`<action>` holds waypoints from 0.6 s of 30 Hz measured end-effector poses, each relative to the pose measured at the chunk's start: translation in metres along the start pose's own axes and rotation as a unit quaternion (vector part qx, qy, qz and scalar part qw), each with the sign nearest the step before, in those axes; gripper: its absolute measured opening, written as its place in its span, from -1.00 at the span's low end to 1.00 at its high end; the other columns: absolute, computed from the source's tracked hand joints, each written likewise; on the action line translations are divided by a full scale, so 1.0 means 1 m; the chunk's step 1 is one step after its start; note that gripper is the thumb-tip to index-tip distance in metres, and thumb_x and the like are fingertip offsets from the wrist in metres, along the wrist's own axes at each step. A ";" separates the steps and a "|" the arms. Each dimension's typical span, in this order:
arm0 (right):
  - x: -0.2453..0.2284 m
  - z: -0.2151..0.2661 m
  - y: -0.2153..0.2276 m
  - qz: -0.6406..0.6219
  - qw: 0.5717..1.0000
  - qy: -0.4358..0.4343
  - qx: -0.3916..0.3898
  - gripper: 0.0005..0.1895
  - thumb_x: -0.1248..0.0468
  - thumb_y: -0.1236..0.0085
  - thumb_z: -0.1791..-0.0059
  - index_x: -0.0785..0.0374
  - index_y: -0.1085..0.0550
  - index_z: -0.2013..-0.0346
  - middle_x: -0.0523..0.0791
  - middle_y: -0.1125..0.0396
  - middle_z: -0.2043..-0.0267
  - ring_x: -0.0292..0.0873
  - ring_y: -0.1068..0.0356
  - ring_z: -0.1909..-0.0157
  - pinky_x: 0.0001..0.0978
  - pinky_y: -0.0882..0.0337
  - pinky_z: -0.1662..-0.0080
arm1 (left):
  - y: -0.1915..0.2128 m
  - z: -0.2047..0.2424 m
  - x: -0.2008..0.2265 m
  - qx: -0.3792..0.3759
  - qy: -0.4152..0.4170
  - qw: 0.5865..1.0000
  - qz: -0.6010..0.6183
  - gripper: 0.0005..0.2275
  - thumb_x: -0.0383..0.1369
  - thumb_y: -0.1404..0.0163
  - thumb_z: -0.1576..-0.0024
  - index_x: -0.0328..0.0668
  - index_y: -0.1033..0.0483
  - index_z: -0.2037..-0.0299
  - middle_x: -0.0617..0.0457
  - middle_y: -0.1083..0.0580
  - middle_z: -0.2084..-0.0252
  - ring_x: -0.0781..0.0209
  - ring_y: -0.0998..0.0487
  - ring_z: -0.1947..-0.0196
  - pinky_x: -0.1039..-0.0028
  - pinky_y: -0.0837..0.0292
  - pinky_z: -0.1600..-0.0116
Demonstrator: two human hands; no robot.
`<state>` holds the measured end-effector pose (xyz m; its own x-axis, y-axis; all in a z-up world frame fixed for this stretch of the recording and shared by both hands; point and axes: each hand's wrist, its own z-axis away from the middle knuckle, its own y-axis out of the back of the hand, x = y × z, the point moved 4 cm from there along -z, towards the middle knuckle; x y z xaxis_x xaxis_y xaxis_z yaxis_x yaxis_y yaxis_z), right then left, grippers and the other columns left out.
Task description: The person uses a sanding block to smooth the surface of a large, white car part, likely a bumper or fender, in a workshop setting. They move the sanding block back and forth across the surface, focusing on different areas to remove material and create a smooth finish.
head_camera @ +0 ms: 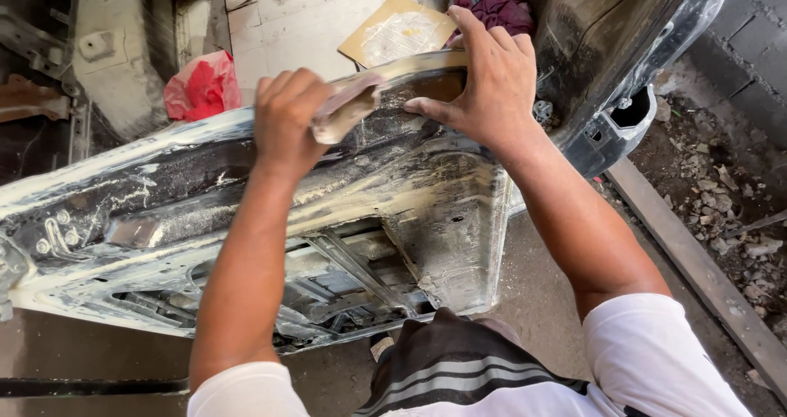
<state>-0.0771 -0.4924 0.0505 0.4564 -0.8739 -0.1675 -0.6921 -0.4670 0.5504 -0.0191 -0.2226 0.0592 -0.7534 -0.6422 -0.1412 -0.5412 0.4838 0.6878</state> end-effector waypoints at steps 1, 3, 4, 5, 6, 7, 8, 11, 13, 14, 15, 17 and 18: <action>0.001 0.000 0.000 0.001 1.000 -0.001 0.000 0.21 -0.33 -0.65 0.24 0.32 -0.22 -0.35 -0.19 -0.40 0.00 -0.13 -0.34 0.01 -0.22 -0.19 -0.06 | -0.006 -0.002 -0.001 0.000 0.000 1.000 0.001 -0.67 -0.02 -0.32 -0.20 -0.04 -0.60 0.37 0.13 -0.53 0.40 0.30 -0.47 0.43 0.37 -0.18 0.29; -0.002 -0.001 -0.003 0.016 1.000 0.000 -0.003 0.21 -0.35 -0.65 0.25 0.27 -0.25 -0.39 -0.20 -0.39 0.03 -0.14 -0.34 0.03 -0.22 -0.19 -0.04 | -0.011 0.000 -0.004 0.020 -0.006 1.000 -0.004 -0.68 -0.02 -0.33 -0.20 -0.01 -0.60 0.38 0.14 -0.53 0.41 0.29 -0.47 0.44 0.35 -0.20 0.29; -0.002 -0.001 -0.003 0.014 1.000 0.002 -0.003 0.21 -0.35 -0.65 0.25 0.27 -0.25 -0.39 -0.20 -0.39 0.03 -0.14 -0.34 0.03 -0.22 -0.19 -0.04 | -0.020 -0.006 0.004 0.021 -0.004 1.000 -0.006 -0.68 -0.02 -0.33 -0.20 -0.01 -0.60 0.38 0.14 -0.53 0.41 0.29 -0.47 0.44 0.35 -0.20 0.29; -0.003 -0.002 -0.004 0.015 1.000 0.000 -0.003 0.21 -0.34 -0.64 0.26 0.27 -0.25 -0.39 -0.19 -0.39 0.03 -0.13 -0.34 0.02 -0.21 -0.20 -0.04 | -0.030 -0.011 0.011 0.012 -0.004 1.000 0.017 -0.68 -0.03 -0.34 -0.20 -0.02 -0.60 0.39 0.13 -0.53 0.40 0.29 -0.46 0.43 0.36 -0.21 0.30; -0.001 -0.002 -0.002 0.018 1.000 -0.003 -0.002 0.21 -0.34 -0.64 0.27 0.26 -0.25 -0.38 -0.18 -0.39 0.03 -0.12 -0.34 0.02 -0.21 -0.20 -0.05 | -0.041 -0.019 0.020 0.003 -0.006 0.999 0.042 -0.68 -0.03 -0.35 -0.19 -0.03 -0.60 0.39 0.11 -0.53 0.39 0.28 -0.46 0.42 0.37 -0.21 0.31; -0.001 -0.001 -0.003 0.019 1.000 -0.003 -0.001 0.21 -0.34 -0.64 0.27 0.26 -0.25 -0.38 -0.18 -0.39 0.03 -0.12 -0.34 0.02 -0.21 -0.20 -0.05 | -0.043 -0.012 0.013 0.004 -0.007 0.999 0.042 -0.68 -0.03 -0.35 -0.19 -0.03 -0.60 0.39 0.11 -0.53 0.39 0.28 -0.46 0.42 0.37 -0.21 0.31; 0.001 0.000 -0.005 0.029 0.999 -0.015 -0.016 0.17 -0.24 -0.62 0.30 0.23 -0.27 -0.40 -0.19 -0.40 0.02 -0.14 -0.35 0.01 -0.24 -0.21 -0.06 | -0.047 -0.004 0.008 -0.004 -0.024 1.000 0.001 -0.84 -0.21 -0.31 -0.16 0.02 -0.61 0.32 0.16 -0.56 0.28 0.31 -0.49 0.30 0.41 -0.24 0.22; 0.001 0.000 -0.005 0.027 0.999 -0.015 -0.011 0.13 -0.21 -0.63 0.29 0.23 -0.28 -0.37 -0.20 -0.40 0.02 -0.14 -0.36 -0.01 -0.24 -0.22 -0.08 | -0.009 0.006 0.001 -0.011 -0.028 0.999 -0.032 -0.83 -0.26 -0.36 -0.05 0.02 -0.63 0.28 0.15 -0.58 0.21 0.28 -0.49 0.20 0.41 -0.26 0.15; 0.001 0.002 -0.003 0.017 1.000 -0.005 0.006 0.14 -0.29 -0.66 0.26 0.26 -0.27 -0.32 -0.20 -0.40 0.01 -0.13 -0.35 -0.02 -0.22 -0.21 -0.09 | 0.001 0.013 -0.003 -0.010 -0.017 1.000 -0.020 -0.71 -0.13 -0.43 0.03 -0.04 -0.63 0.31 0.09 -0.57 0.25 0.23 -0.47 0.23 0.35 -0.25 0.17; 0.000 0.000 -0.005 0.016 1.000 0.001 0.006 0.15 -0.30 -0.68 0.26 0.24 -0.28 -0.34 -0.19 -0.40 0.02 -0.13 -0.35 -0.01 -0.21 -0.20 -0.07 | -0.004 0.020 -0.008 0.007 -0.017 0.999 -0.043 -0.80 -0.24 -0.41 -0.05 0.03 -0.63 0.28 0.15 -0.58 0.22 0.27 -0.48 0.20 0.38 -0.26 0.13; -0.002 -0.002 -0.006 0.016 1.000 0.008 0.006 0.16 -0.31 -0.69 0.26 0.22 -0.30 -0.37 -0.18 -0.40 0.03 -0.13 -0.35 0.01 -0.21 -0.20 -0.06 | -0.009 0.027 -0.013 0.024 -0.018 0.997 -0.066 -0.85 -0.35 -0.38 -0.12 0.10 -0.64 0.25 0.21 -0.59 0.18 0.32 -0.48 0.17 0.40 -0.27 0.09; -0.003 -0.003 -0.007 0.027 1.000 -0.001 -0.001 0.15 -0.27 -0.67 0.29 0.21 -0.30 -0.36 -0.19 -0.41 0.03 -0.12 -0.35 0.01 -0.21 -0.20 -0.06 | -0.032 0.011 -0.005 0.030 -0.030 0.998 -0.052 -0.87 -0.36 -0.36 -0.13 0.08 -0.65 0.25 0.19 -0.59 0.19 0.30 -0.48 0.19 0.41 -0.26 0.13; -0.002 -0.001 -0.006 0.040 0.999 -0.016 -0.009 0.15 -0.22 -0.65 0.33 0.20 -0.31 -0.36 -0.20 -0.41 0.03 -0.12 -0.35 0.01 -0.21 -0.21 -0.05 | -0.045 0.003 0.001 0.035 -0.045 0.998 -0.034 -0.89 -0.37 -0.34 -0.13 0.06 -0.66 0.25 0.17 -0.59 0.19 0.27 -0.48 0.20 0.42 -0.25 0.16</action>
<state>-0.0728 -0.4876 0.0483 0.3821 -0.9121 -0.1487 -0.7152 -0.3937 0.5775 0.0037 -0.2437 0.0259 -0.7429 -0.6208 -0.2504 -0.6144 0.4837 0.6234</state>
